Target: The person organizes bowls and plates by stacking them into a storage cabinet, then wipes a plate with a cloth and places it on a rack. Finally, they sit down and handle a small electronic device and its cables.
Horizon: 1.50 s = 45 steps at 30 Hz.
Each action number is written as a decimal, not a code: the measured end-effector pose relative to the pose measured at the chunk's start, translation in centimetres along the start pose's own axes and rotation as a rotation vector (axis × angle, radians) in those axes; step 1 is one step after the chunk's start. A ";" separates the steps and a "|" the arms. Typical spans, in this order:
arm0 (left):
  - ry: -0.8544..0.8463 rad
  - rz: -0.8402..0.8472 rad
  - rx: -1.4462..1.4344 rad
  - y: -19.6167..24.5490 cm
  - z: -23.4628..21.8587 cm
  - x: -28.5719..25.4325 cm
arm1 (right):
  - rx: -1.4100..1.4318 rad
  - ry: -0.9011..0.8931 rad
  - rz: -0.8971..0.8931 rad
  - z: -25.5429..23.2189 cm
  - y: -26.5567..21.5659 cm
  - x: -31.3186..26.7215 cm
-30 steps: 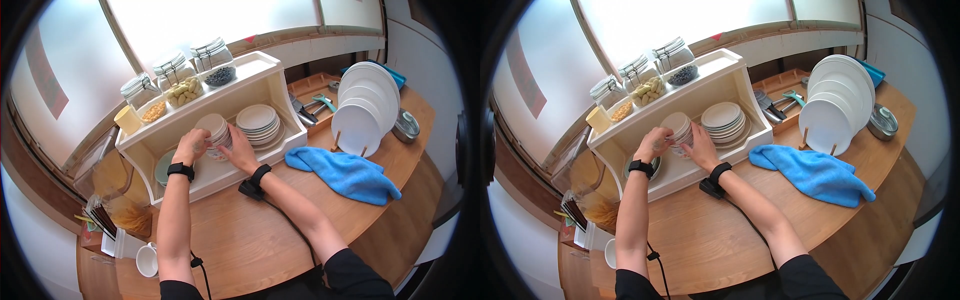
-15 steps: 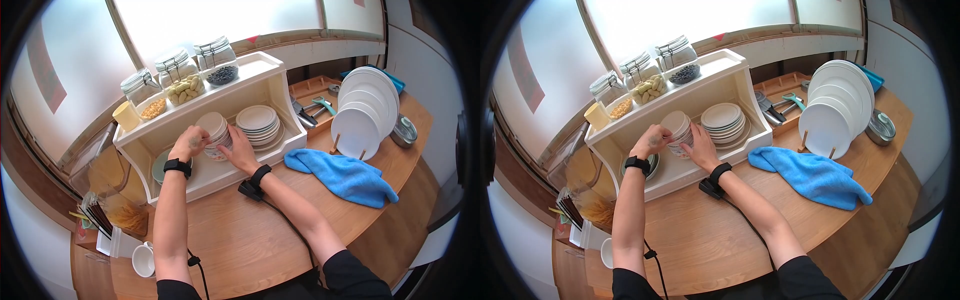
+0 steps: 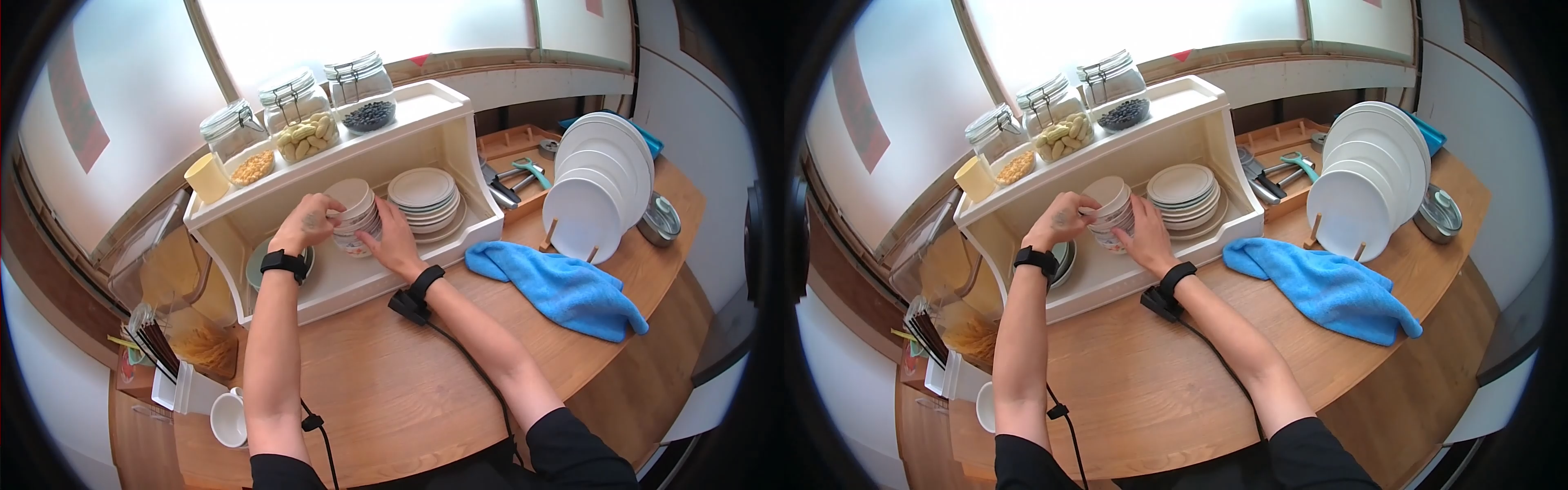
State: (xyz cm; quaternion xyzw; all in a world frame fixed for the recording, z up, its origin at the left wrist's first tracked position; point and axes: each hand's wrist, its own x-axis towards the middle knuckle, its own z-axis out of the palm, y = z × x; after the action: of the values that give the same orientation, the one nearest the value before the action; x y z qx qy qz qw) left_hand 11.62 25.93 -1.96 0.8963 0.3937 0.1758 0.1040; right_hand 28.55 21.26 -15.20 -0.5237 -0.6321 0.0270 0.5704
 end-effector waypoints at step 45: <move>0.489 0.002 -0.713 -4.3 8.6 -0.9 | -0.354 -0.139 -0.156 -1.4 -3.0 7.7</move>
State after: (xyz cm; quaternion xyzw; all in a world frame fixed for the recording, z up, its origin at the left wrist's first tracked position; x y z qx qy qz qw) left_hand 11.54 27.75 -11.44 0.7365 0.3206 0.5083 0.3105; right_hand 29.22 24.44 -7.48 -0.5621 -0.7036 -0.0928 0.4246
